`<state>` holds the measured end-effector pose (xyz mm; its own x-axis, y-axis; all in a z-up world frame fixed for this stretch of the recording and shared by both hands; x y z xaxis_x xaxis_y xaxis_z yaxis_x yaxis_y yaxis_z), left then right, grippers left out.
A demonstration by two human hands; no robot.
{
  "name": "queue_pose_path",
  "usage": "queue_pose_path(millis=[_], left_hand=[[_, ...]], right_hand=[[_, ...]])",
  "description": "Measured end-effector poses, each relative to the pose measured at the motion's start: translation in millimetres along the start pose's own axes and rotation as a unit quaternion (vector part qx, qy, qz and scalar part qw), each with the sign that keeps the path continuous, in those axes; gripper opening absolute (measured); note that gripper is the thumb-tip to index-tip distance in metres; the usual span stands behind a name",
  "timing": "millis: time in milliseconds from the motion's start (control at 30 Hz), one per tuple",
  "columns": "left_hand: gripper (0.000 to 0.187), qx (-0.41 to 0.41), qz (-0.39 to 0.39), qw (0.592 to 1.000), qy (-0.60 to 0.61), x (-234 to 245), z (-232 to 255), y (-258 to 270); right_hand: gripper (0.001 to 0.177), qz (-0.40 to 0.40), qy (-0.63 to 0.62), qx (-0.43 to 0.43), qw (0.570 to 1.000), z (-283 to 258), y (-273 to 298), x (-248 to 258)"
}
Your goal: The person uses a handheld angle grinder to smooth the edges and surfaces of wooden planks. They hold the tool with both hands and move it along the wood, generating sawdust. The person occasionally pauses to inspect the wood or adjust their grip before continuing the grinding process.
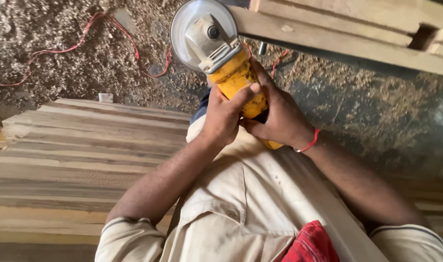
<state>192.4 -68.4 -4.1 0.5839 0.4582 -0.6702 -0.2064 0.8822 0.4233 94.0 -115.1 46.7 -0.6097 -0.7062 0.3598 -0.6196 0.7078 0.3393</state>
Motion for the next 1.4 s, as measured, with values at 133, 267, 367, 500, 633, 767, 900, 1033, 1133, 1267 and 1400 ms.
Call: queue_pose_path(millis=[133,267,367,500,633,767,900,1033,1133,1267,1400], left_hand=[[0.039,0.031,-0.024,0.999,-0.002,-11,-26,5],[0.048,0.017,-0.010,0.998,-0.057,-26,-44,9],[0.048,0.041,-0.018,0.998,-0.048,-37,-63,13],[0.048,0.066,-0.032,0.996,-0.052,-48,-89,19],[0.048,0.090,-0.042,0.993,-0.069,-63,-125,22],[0.049,0.092,-0.079,0.992,-0.039,-90,-167,27],[0.050,0.129,-0.084,0.985,-0.076,-116,-218,34],[0.056,0.146,-0.074,0.981,-0.106,-149,-272,40],[0.055,0.163,-0.078,0.977,-0.113,-176,-320,46],[0.059,0.140,-0.086,0.984,-0.073,-219,-380,53],[0.053,0.154,-0.092,0.980,-0.083,-252,-445,68]], right_hand=[[0.118,-0.007,-0.017,-0.082,0.997,28,20,8],[0.116,0.036,0.012,-0.027,0.999,31,38,25],[0.116,0.051,0.000,-0.035,0.998,43,54,33],[0.115,0.060,-0.021,-0.091,0.994,69,76,44],[0.117,0.070,-0.038,-0.079,0.994,89,100,59],[0.117,0.098,-0.044,-0.083,0.991,116,130,80],[0.117,0.134,-0.073,-0.120,0.981,152,168,109],[0.116,0.153,-0.077,-0.112,0.979,187,201,146],[0.115,0.150,-0.079,-0.127,0.977,217,231,179],[0.116,0.147,-0.098,-0.128,0.976,260,265,229],[0.112,0.148,-0.093,-0.157,0.972,307,309,271]])
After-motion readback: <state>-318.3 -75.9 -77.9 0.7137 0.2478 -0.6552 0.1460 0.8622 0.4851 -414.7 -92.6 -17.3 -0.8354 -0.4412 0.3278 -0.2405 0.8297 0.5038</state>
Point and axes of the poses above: each hand's wrist, its own y-axis away from the middle knuckle, its own x-axis out of the back of the hand, z = x × y, the point moved 8 cm from there along -y, towards the middle knuckle, and after that the axes turned 9 degrees about -x, right-handed, at the moved point
